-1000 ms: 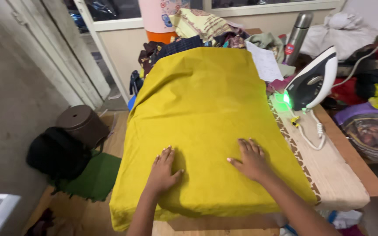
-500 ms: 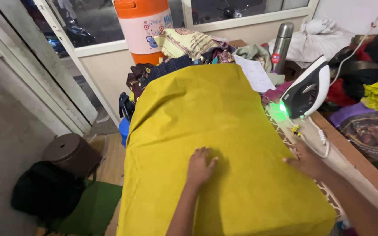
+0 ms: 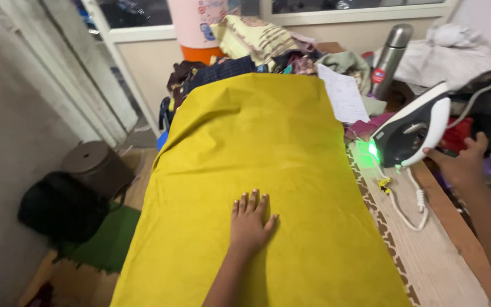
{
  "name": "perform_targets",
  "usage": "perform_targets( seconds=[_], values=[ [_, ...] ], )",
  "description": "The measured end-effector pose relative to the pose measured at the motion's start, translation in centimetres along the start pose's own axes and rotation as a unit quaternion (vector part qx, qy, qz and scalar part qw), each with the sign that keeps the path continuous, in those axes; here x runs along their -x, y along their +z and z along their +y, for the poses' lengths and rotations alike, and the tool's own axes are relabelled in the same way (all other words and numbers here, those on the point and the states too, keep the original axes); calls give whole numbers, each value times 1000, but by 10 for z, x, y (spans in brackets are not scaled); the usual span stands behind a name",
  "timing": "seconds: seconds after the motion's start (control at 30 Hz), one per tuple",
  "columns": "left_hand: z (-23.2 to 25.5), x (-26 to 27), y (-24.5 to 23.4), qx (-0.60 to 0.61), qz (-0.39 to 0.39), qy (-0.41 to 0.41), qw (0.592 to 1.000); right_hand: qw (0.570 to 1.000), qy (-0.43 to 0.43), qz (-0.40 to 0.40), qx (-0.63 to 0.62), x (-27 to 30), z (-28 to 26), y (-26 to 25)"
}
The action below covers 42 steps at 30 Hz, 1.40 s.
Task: The person irons a large yellow cloth laid on a table. They smooth the fabric with their hands and move the iron back and forth across the surface to remove wrinkles.
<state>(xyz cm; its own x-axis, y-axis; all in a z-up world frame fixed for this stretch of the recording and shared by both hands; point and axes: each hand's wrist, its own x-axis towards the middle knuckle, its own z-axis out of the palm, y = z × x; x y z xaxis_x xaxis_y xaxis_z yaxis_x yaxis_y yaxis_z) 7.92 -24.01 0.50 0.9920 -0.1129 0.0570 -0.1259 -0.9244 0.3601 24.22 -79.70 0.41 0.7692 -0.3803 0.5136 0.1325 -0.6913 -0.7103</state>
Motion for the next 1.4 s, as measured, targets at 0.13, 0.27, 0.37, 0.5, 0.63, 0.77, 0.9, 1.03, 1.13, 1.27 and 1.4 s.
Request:
perform_targets(
  seconds=[0.13, 0.27, 0.37, 0.5, 0.63, 0.77, 0.9, 1.03, 1.13, 1.27, 1.4],
  values=[
    [-1, 5, 2, 15, 27, -29, 999, 979, -9, -116, -168, -26, -8, 26],
    [-7, 19, 2, 7, 27, -53, 998, 965, -15, -121, -231, -30, -23, 48],
    [-14, 36, -1, 16, 40, -69, 997, 982, -61, -66, -167, -27, -42, 53],
    [-19, 54, -4, -2, 47, -72, 996, 991, -123, -49, 35, -17, -94, 36],
    [-32, 64, -11, -14, 28, -43, 999, 923, -290, -145, 207, 9, -169, -1],
    [-44, 79, -8, -20, 34, -29, 999, 820, -344, -345, 300, 67, -245, -4],
    [-50, 88, -4, -38, 53, -49, 997, 763, -369, -474, 239, 133, -272, -1],
    [-46, 94, -6, -47, 74, -88, 992, 708, -406, -494, 299, 165, -278, 4],
    [-46, 109, -7, -46, 75, -114, 990, 704, -398, -495, 317, 172, -278, 3],
    [-51, 126, -11, -39, 78, -106, 991, 720, -367, -495, 320, 177, -285, -1],
    [-65, 143, -16, -35, 65, -91, 993, 710, -336, -500, 365, 191, -292, -11]
  ],
)
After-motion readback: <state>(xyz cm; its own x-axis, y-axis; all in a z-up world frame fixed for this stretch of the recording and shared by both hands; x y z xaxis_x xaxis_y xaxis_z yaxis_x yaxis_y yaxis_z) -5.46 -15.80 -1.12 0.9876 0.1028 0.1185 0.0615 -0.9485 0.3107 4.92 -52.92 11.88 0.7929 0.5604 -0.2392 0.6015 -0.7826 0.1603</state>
